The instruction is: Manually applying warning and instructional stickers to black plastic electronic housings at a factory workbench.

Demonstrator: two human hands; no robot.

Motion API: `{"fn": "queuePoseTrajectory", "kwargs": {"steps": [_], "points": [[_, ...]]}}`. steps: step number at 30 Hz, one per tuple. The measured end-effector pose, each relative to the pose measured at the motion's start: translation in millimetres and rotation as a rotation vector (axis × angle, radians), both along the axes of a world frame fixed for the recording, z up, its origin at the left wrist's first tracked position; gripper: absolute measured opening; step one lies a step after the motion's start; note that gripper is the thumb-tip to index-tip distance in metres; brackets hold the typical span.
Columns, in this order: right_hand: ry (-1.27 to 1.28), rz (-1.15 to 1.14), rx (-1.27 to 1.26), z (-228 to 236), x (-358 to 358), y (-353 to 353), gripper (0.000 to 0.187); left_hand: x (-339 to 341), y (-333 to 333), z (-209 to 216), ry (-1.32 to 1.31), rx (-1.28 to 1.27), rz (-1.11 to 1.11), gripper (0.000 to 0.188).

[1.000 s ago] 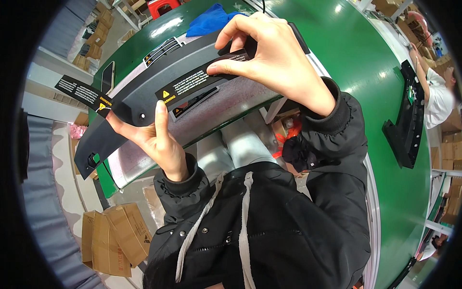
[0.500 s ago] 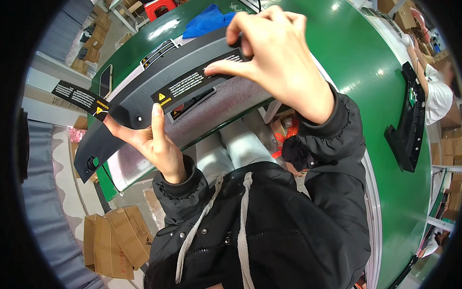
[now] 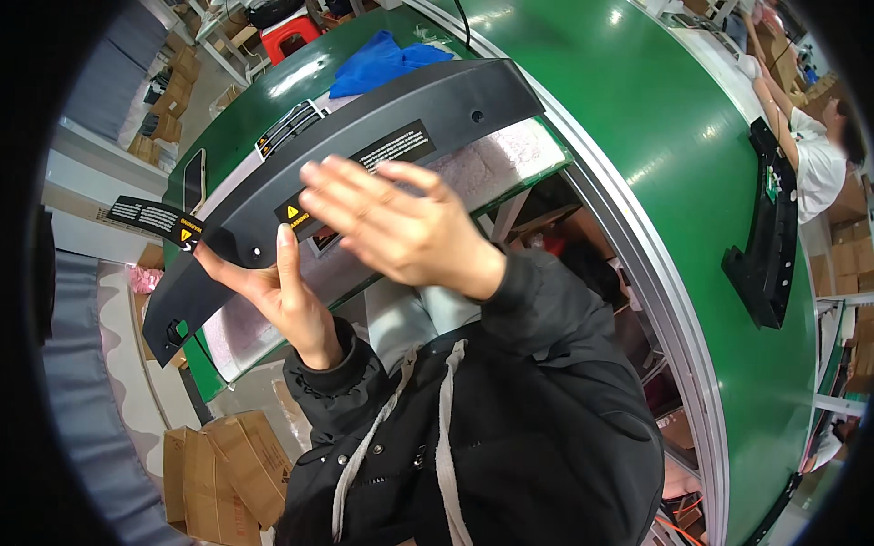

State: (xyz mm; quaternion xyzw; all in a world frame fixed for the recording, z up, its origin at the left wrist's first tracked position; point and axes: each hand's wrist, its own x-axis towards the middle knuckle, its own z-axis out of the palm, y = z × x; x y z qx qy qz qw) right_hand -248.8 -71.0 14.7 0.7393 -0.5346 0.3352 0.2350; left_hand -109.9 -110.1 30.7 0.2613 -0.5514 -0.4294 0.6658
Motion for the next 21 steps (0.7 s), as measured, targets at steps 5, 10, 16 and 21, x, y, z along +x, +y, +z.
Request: {"fn": "queuePoseTrajectory", "kwargs": {"steps": [5,10,16,21], "points": [[0.048,-0.28,-0.048,8.5,-39.9,12.6,0.042,-1.0,0.3,0.4,-0.141,-0.027,0.131,0.082],[-0.451,-0.171,-0.242,3.3,-93.3,8.2,0.051,-19.1,5.9,2.1,0.18,0.069,0.139,0.085],[-1.064,0.831,0.076,12.4,-142.6,20.7,0.062,-12.1,12.3,16.3,0.277,0.035,0.202,0.088],[-0.961,0.457,0.281,29.5,-124.8,73.6,0.056,-10.5,25.3,20.2,0.015,-0.288,-0.083,0.091]]}}
